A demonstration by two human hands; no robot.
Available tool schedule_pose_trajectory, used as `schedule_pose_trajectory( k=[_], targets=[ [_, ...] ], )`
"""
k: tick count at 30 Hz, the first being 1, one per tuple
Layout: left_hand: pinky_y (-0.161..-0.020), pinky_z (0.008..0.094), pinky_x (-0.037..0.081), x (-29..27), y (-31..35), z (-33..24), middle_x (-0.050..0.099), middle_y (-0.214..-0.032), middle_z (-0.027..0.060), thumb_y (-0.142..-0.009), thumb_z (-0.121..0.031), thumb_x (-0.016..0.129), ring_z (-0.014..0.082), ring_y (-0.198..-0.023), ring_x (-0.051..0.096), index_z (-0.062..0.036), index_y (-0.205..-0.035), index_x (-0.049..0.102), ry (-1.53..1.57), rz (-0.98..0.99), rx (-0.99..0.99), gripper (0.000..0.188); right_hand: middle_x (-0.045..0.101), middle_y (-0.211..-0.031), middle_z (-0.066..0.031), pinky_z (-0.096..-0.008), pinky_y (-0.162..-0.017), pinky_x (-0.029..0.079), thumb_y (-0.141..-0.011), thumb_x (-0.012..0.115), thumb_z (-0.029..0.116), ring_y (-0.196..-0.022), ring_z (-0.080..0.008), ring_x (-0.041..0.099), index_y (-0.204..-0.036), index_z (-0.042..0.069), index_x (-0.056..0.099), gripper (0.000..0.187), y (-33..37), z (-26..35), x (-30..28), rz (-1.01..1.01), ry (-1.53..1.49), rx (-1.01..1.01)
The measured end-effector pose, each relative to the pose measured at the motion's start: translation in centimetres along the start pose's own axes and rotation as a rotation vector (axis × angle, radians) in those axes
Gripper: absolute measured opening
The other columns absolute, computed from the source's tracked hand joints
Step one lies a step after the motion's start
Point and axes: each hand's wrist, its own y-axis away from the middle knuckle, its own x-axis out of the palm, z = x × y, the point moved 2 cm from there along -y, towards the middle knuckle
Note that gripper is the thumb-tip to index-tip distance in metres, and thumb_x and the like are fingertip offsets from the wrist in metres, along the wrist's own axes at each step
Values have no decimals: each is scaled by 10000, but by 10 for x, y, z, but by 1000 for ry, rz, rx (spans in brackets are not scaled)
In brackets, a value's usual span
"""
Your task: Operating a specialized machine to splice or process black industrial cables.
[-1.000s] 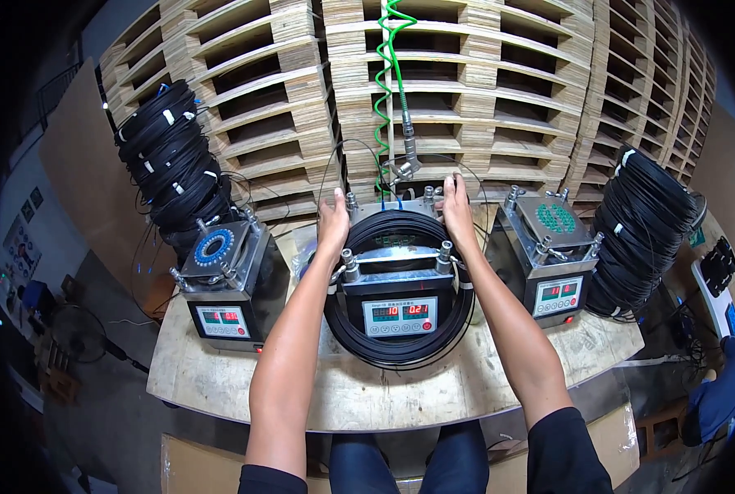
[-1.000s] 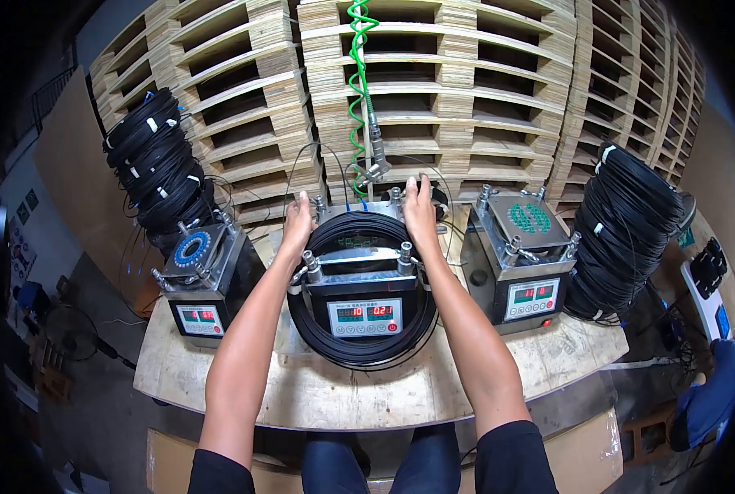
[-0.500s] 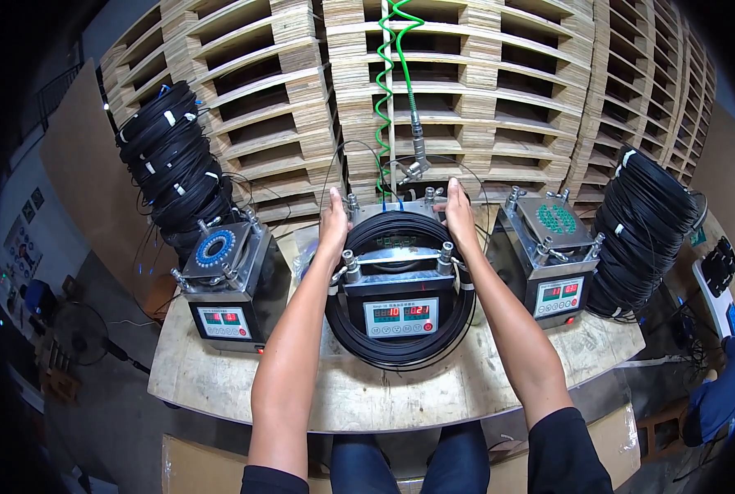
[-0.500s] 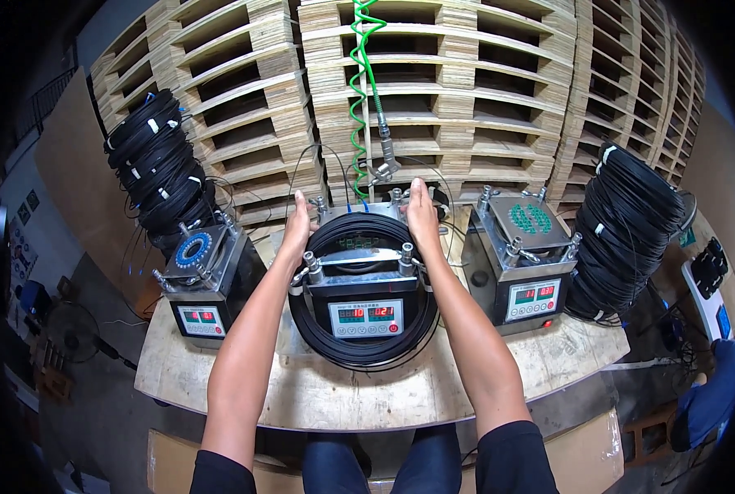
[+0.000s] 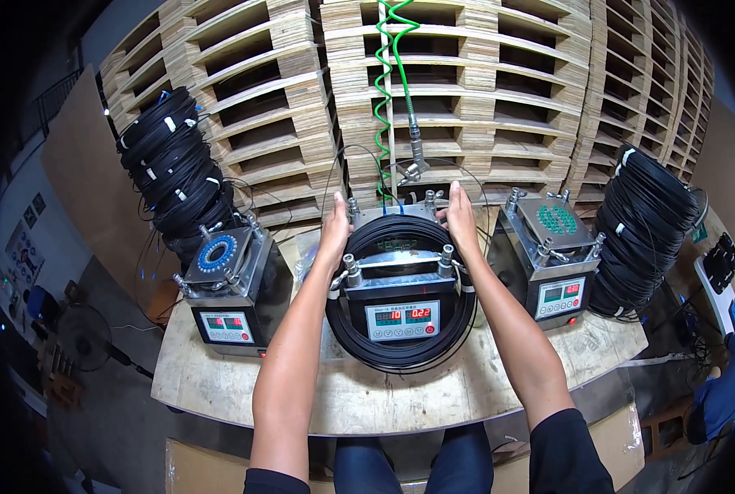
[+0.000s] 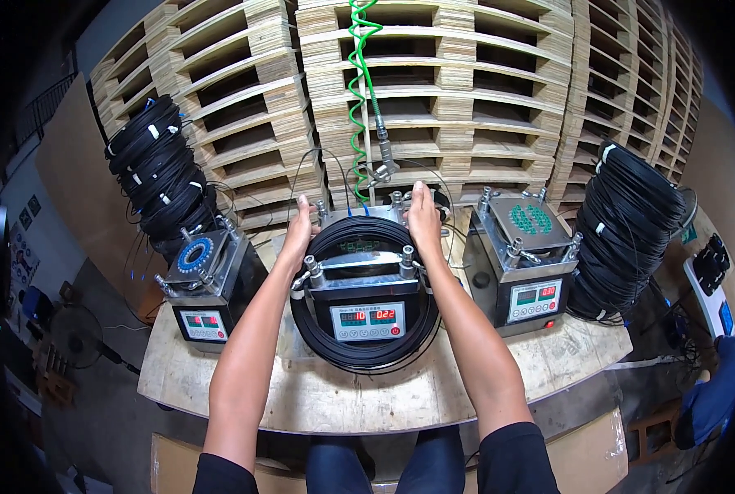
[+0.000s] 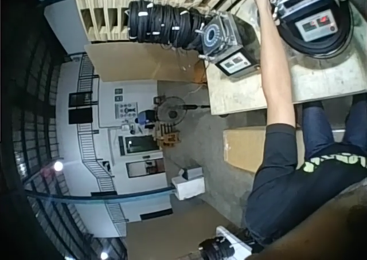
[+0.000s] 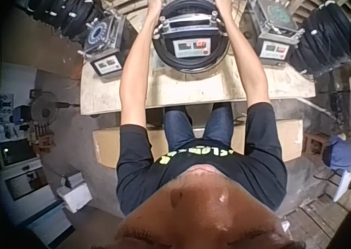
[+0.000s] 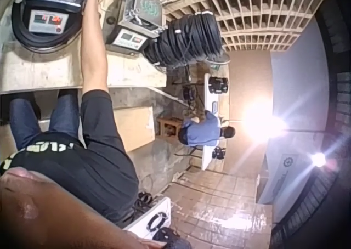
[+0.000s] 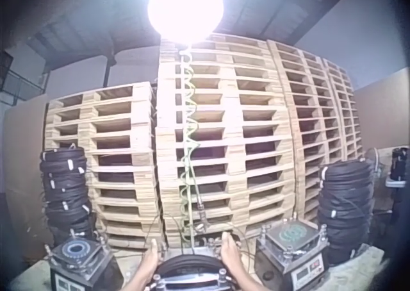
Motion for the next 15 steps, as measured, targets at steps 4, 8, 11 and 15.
schedule_pose_trajectory(
  k=[4,8,11,15],
  targets=[
    [-930,410,442,-3,2,1,565,-1268,237,-945,-783,253,244,-995,603,14,-1448,438,-31,-10,12,960,661,-1122,-152,-332,-600,511,-1040,294,590,-747,-219,699,-1424,36,474,697,2,3,1,52,114,-21],
    [-937,410,443,-3,1,0,500,-1416,188,-959,-759,268,212,-979,614,58,-1464,396,-21,-28,39,969,685,-1073,-200,-443,-807,514,-1043,271,567,-760,-289,700,-1397,70,483,647,2,2,5,15,31,-14],
    [-939,404,447,-2,4,-2,511,-1403,203,-962,-750,288,232,-969,618,39,-1492,366,-27,-49,27,953,679,-1074,-194,-424,-782,522,-1048,278,557,-748,-278,698,-1390,65,484,634,2,1,6,26,10,4],
    [-939,393,451,0,5,-4,533,-1362,214,-959,-752,298,249,-992,613,24,-1504,352,5,-16,8,950,679,-1037,-190,-414,-744,531,-1050,280,556,-723,-269,695,-1379,64,493,629,3,1,5,0,-30,-7]
  ],
)
